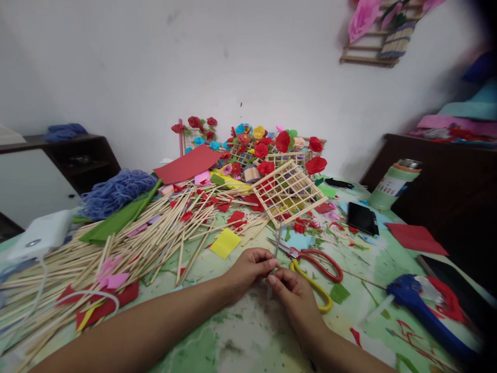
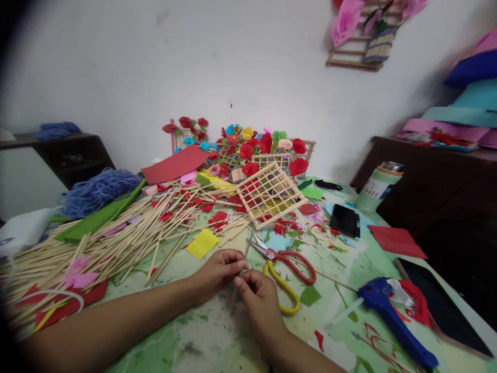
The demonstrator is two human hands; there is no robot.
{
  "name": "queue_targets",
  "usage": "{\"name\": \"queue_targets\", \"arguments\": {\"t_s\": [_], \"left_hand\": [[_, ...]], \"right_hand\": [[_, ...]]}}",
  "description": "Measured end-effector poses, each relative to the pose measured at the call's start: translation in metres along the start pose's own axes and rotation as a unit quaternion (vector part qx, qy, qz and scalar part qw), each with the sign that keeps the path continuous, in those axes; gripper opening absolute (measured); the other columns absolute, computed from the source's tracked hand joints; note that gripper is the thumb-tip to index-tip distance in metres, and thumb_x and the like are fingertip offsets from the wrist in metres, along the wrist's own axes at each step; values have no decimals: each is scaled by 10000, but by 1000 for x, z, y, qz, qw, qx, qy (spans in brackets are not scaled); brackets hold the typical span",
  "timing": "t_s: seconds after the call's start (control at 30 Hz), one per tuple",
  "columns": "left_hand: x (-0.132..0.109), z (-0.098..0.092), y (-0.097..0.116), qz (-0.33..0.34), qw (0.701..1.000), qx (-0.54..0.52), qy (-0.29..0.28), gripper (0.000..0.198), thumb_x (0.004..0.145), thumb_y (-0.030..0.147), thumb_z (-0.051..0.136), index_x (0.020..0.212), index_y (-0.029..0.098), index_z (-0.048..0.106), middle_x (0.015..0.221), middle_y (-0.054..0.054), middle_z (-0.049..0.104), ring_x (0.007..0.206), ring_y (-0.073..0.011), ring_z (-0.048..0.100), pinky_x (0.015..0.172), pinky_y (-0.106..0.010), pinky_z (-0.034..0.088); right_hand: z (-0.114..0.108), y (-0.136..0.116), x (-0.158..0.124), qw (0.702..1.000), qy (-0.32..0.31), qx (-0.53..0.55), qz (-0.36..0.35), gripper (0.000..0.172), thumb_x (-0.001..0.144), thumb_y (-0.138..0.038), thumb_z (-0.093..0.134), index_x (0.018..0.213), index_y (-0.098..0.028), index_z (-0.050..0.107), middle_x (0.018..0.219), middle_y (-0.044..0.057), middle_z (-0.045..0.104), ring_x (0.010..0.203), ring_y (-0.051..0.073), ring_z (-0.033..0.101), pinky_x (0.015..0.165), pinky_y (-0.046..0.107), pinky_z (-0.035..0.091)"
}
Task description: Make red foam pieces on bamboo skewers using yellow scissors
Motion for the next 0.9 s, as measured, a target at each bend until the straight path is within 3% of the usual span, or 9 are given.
{"name": "queue_targets", "arguments": {"t_s": [0.33,0.63,0.9], "left_hand": [[0,4,5,29,998,50,-29,255,545,279,758,592,116,569,517,16,529,498,-70,451,498,-199,320],[-1,4,4,8,999,45,-16,302,491,272,774,595,115,537,509,18,545,444,-53,431,451,-184,303],[0,2,2,4,999,32,-11,342,468,292,791,604,113,533,494,40,499,439,-49,423,436,-182,308]], "right_hand": [[2,1,0,1000,-2,27,-1,337,602,-426,647,494,-175,452,475,-41,401,498,100,342,494,221,292],[6,5,-2,999,-41,-2,-9,303,701,-442,593,657,-145,638,630,26,591,617,151,484,603,247,386],[6,-8,-3,999,-29,-13,-37,256,719,-396,566,666,-161,652,595,11,548,588,145,458,575,239,373]]}}
Point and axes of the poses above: each hand's wrist, its own x-axis towards the middle knuckle, its own z-axis out of the palm, y = z × x, the point moved 9 cm from there along x, towards the middle knuckle
